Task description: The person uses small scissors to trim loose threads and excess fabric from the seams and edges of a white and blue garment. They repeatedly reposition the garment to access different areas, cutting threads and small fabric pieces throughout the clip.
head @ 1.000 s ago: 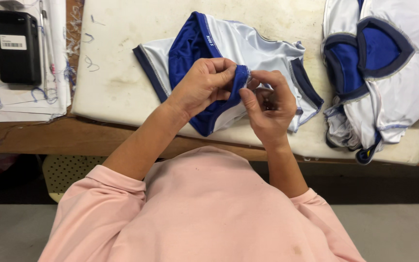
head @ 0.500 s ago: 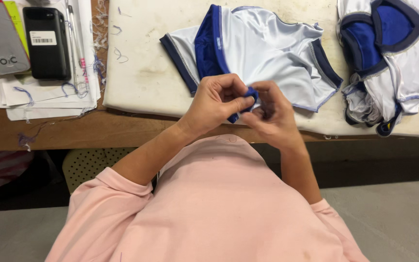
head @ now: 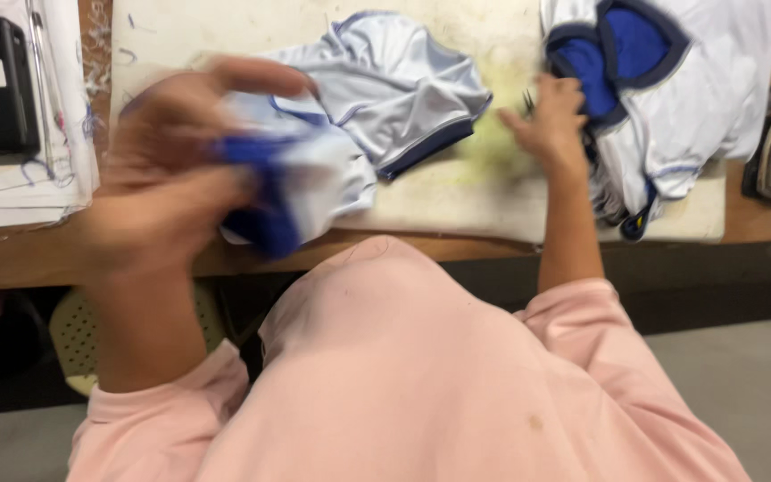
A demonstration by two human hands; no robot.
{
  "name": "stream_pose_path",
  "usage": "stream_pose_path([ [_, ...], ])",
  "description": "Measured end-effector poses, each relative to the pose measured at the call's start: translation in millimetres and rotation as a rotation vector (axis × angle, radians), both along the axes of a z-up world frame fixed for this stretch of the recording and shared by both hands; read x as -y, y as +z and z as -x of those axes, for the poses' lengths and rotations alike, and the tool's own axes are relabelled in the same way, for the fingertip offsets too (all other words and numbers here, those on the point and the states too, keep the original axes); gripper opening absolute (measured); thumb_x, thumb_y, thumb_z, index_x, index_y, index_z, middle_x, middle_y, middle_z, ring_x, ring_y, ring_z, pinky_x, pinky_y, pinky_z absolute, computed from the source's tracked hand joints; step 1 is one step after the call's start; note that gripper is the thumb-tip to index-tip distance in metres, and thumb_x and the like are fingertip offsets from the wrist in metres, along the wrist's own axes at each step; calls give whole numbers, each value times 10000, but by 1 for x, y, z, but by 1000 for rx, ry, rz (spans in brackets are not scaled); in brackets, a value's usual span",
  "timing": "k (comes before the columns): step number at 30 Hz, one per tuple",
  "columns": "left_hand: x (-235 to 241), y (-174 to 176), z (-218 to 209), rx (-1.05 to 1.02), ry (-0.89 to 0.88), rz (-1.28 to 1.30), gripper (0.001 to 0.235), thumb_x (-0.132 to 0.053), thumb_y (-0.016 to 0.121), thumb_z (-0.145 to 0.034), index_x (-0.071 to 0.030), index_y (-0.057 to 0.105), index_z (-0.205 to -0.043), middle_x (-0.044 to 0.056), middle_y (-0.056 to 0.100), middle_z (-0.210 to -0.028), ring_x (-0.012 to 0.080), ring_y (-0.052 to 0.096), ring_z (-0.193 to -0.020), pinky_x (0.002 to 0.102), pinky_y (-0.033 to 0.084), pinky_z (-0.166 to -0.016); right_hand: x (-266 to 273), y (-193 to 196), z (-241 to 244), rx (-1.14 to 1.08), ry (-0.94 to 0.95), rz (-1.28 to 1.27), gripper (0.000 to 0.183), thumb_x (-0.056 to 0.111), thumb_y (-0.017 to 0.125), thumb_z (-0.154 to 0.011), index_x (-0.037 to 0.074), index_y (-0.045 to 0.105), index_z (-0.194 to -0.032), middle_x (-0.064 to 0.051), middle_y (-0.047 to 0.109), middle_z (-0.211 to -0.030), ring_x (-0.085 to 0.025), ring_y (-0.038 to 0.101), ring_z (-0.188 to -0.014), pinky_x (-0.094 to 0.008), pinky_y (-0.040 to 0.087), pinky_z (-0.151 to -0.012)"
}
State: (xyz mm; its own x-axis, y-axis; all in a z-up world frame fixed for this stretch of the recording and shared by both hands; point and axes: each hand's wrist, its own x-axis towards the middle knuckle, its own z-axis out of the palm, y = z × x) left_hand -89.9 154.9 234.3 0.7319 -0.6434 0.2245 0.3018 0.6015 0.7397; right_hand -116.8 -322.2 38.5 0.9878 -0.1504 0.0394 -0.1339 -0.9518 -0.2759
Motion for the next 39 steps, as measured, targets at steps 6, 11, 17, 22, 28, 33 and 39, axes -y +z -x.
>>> stream_pose_path([
  [6,97,-28,22,824,366,-727,250,44,753,-889,-106,695,-1079,47,627,-1232,232,722,-995,319,612,-853,-163,76,29,-346,513,-1548,494,57,730,-1002,-52,497,-1424,-110,557,-1281,-203,547,-1165,-376,503,-1024],
  [11,90,-80,7,1246,839,-1389,601,-15,744,-589,-58,772,-1188,149,653,-1157,315,645,-752,495,522,-698,-109,113,36,-236,241,-1930,594,-100,532,-937,-79,473,-1528,-186,630,-1372,-219,648,-1210,-342,515,-1093],
  [17,46,-170,-84,818,969,-1703,115,-10,704,-744,-19,748,-849,195,691,-964,380,694,-861,454,542,-686,-31,167,49,395,128,-1016,411,-124,570,-799,-51,572,-1203,-109,606,-1232,-223,618,-1181,-352,498,-1106],
  [22,84,-182,-79,-103,328,-850,280,-68,677,-783,-29,724,-1056,67,721,-838,172,675,-729,323,545,-649,-82,179,47,643,200,-255,362,-202,539,-847,-46,601,-1168,-117,554,-1158,-248,569,-1105,-278,469,-969],
  [28,232,-70,26,392,-46,-972,356,-62,574,-798,-17,600,-1149,193,751,-857,355,775,-787,458,611,-685,-177,78,34,-49,164,-1659,335,-80,420,-793,-9,668,-1006,-65,679,-951,-55,427,-600,-202,336,-593],
  [33,263,-1,130,986,-278,-553,563,-192,644,-765,-118,538,-1313,156,751,-938,357,730,-927,487,559,-806,-203,94,6,-47,283,-1624,321,-66,427,-809,-4,655,-1027,-70,672,-977,-71,429,-640,-217,338,-625],
  [39,183,-57,51,835,305,-1561,303,-164,548,-993,-37,522,-1267,188,733,-923,347,733,-813,474,587,-636,-208,121,-33,82,437,-1388,307,-49,436,-829,2,638,-1053,-77,664,-1009,-91,432,-689,-235,342,-662],
])
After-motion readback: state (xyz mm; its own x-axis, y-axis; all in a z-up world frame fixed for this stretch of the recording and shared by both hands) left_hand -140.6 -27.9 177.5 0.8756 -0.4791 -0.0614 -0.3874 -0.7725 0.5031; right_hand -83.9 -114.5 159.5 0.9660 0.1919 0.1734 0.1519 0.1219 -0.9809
